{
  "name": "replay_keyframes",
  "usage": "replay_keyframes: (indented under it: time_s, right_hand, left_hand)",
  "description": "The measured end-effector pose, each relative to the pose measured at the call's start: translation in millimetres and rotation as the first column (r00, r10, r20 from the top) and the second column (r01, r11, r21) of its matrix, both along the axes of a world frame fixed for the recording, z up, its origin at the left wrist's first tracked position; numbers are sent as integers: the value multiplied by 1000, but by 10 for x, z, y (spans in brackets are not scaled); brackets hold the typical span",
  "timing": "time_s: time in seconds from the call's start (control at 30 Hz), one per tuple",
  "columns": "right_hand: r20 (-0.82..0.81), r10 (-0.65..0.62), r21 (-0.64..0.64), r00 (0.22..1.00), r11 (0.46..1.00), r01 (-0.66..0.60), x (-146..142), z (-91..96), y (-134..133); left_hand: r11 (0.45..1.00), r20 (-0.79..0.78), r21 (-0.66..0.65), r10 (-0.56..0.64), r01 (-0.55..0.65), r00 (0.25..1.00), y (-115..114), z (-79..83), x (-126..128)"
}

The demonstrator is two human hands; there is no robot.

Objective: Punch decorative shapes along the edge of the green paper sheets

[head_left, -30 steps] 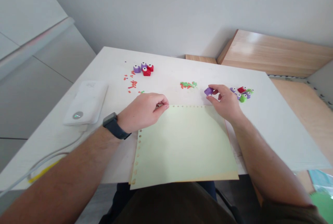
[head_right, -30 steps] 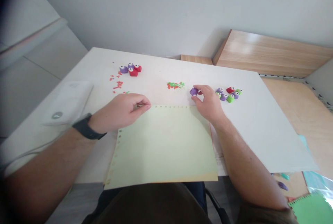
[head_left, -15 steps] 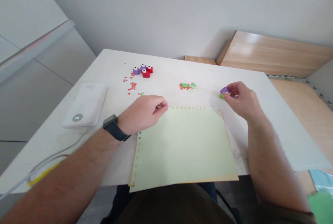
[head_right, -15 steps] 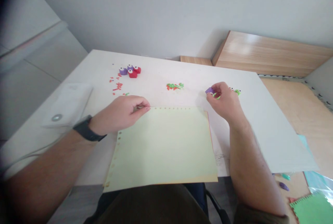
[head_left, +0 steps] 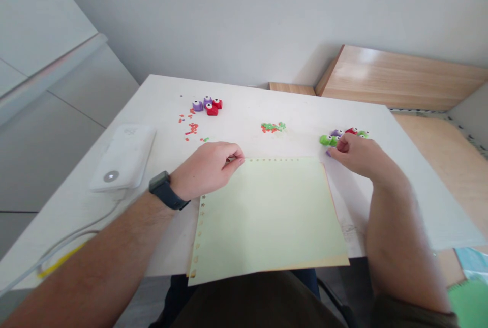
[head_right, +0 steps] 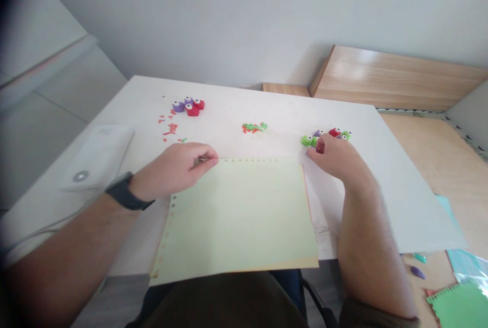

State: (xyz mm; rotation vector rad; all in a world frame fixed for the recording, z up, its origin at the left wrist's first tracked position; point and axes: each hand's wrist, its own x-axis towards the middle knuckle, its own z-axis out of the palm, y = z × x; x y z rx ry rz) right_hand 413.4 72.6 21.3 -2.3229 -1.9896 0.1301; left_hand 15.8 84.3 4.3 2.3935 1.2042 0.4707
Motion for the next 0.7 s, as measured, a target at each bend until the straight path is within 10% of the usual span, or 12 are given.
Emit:
replay_keyframes:
  time_s: [0.2,0.33,0.5,0.7]
  right_hand:
    - [90,-58,106,994,993,49,29,-59,9]
    - [-193,23,322,981,946,42,-157,-93,13]
    - [-579,280,262,766,953,-151,-468,-338,64]
    - [-712,259,200,653,966,-166,-705,-452,170]
  left_hand:
    - [1000,0,5,-4,4,1000,4,-1,-2]
    - [1000,-8,14,-13,13,1000,5,-8,-2]
    - [1000,-14,1,-21,21,1000,6,-19,1]
    - [1000,2,-21,-20,20,1000,3,-38,22]
